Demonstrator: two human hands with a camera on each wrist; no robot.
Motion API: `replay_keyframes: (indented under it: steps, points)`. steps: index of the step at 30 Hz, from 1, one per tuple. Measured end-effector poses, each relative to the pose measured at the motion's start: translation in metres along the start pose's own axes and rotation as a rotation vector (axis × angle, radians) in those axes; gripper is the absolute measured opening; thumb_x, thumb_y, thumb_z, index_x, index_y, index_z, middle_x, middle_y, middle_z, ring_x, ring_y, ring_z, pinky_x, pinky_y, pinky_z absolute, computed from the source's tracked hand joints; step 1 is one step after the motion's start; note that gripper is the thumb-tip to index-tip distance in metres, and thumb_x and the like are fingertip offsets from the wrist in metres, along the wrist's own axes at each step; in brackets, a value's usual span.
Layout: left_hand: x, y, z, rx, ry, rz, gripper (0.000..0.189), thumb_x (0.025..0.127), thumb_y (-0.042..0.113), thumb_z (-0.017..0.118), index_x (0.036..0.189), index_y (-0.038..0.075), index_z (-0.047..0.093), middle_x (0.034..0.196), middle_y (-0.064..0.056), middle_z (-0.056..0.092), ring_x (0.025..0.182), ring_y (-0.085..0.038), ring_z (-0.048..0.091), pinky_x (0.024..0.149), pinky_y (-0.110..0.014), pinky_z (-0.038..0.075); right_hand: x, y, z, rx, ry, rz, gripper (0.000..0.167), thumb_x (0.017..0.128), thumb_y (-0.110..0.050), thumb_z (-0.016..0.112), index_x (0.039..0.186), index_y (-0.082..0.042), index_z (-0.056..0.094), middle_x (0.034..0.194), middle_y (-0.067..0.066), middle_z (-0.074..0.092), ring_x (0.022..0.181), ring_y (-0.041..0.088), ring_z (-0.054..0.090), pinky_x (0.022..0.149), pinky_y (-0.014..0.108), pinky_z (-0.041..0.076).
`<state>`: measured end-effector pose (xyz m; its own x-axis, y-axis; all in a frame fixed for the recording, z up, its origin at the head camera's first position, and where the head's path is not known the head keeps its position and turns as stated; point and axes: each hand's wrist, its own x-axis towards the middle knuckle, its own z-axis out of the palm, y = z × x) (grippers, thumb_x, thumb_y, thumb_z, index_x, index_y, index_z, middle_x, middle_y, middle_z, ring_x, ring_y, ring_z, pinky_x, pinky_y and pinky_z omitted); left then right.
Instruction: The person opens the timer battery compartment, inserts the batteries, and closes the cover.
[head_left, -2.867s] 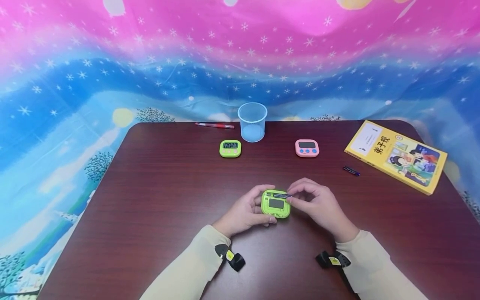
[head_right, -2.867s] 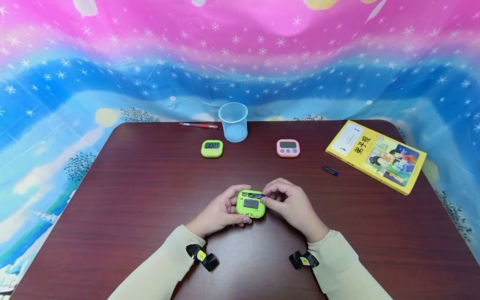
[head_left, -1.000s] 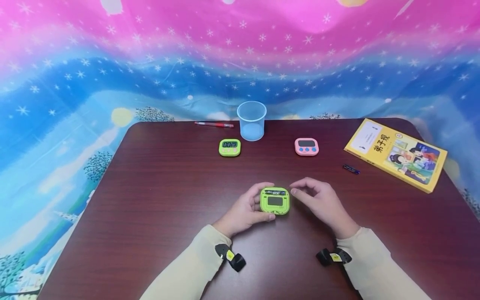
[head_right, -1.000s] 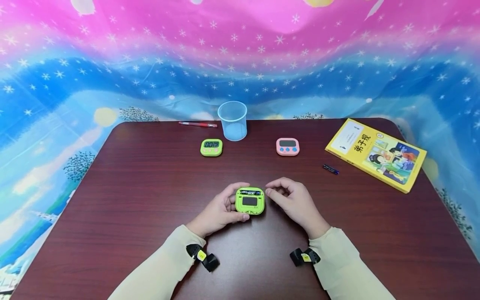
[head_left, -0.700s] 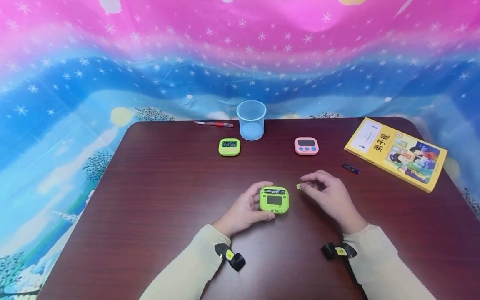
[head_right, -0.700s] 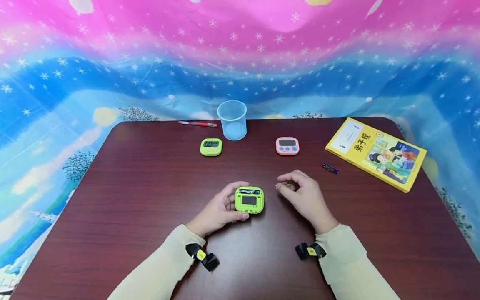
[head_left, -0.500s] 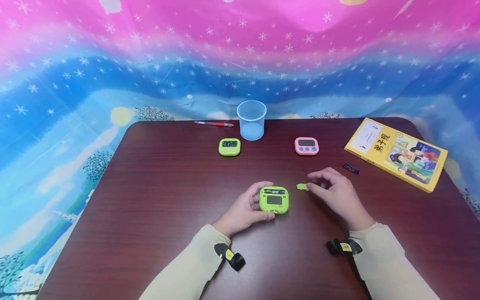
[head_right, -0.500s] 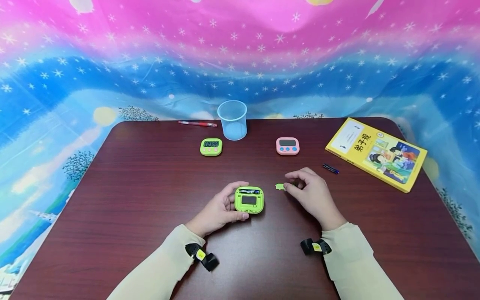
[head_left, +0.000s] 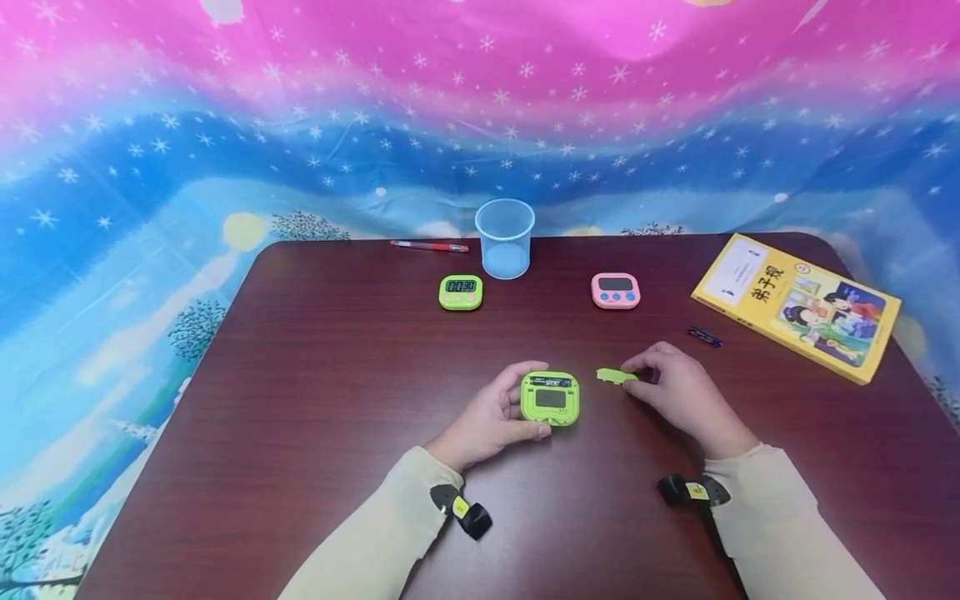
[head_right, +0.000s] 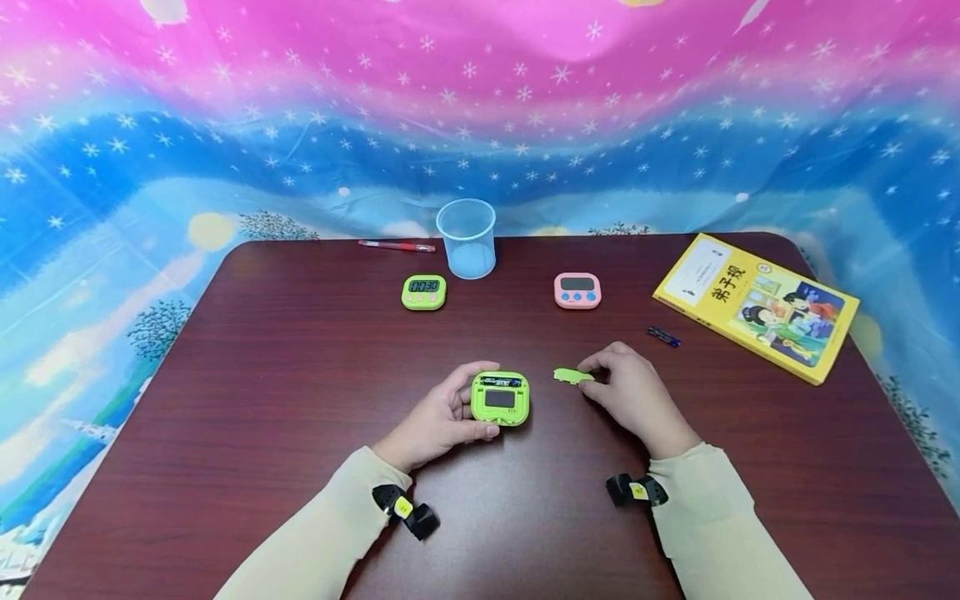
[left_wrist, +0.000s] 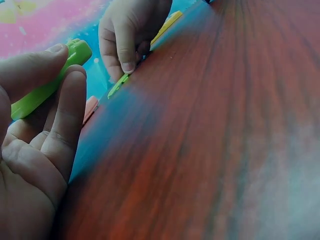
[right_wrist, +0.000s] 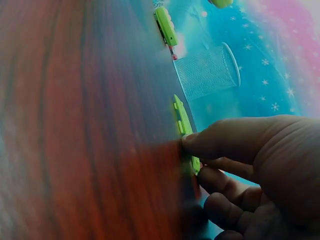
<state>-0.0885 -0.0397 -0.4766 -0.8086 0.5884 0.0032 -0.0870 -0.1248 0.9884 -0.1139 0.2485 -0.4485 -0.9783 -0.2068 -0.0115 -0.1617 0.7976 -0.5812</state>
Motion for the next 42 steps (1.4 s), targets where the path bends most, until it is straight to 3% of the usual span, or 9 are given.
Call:
replay_keyframes:
  steps: [7,15,23,32,42]
  points:
    - [0.000,0.000,0.000,0.000,0.003,-0.001,0.083,0.082,-0.019,0.070,0.152,0.002,0.030,0.136,-0.031,0.056,0.104,-0.020,0.069,0.089,-0.034,0.059,0.000,0.003,0.001,0.120,-0.003,0.069,0.016,0.089,-0.017,0.077,0.104,-0.012,0.075,0.091,0.002,0.070,0.078,0.022,0.056,0.066,0.029,0.048]
    - [0.000,0.001,0.000,-0.002,0.007,-0.012,0.083,0.083,-0.018,0.070,0.152,0.003,0.031,0.136,-0.029,0.057,0.105,-0.022,0.069,0.089,-0.034,0.060,-0.003,-0.005,0.002,0.246,0.043,0.092,0.020,0.092,-0.029,0.075,0.108,-0.017,0.078,0.106,0.002,0.074,0.098,0.020,0.060,0.083,0.032,0.049]
    - [-0.002,0.002,0.000,-0.035,-0.003,-0.045,0.082,0.085,-0.016,0.069,0.153,0.009,0.031,0.125,-0.025,0.064,0.080,-0.021,0.069,0.066,-0.030,0.061,-0.010,-0.028,0.007,0.344,0.040,0.052,0.019,0.090,-0.028,0.078,0.107,-0.020,0.078,0.102,-0.003,0.074,0.095,0.017,0.062,0.077,0.021,0.053]
    - [-0.001,0.002,0.000,-0.030,-0.026,-0.036,0.080,0.085,-0.016,0.070,0.151,0.011,0.035,0.127,-0.028,0.062,0.087,-0.022,0.070,0.072,-0.032,0.062,-0.015,-0.041,0.012,0.423,0.026,0.002,0.016,0.089,-0.025,0.078,0.104,-0.019,0.079,0.099,-0.005,0.075,0.093,0.016,0.064,0.076,0.022,0.054]
    - [0.000,0.002,-0.001,0.076,-0.057,-0.021,0.079,0.083,-0.013,0.073,0.149,0.009,0.037,0.127,-0.022,0.065,0.100,-0.020,0.070,0.085,-0.032,0.061,-0.014,-0.044,0.022,0.421,0.015,-0.097,0.012,0.091,-0.020,0.076,0.103,-0.022,0.077,0.095,-0.009,0.072,0.089,0.013,0.063,0.076,0.022,0.053]
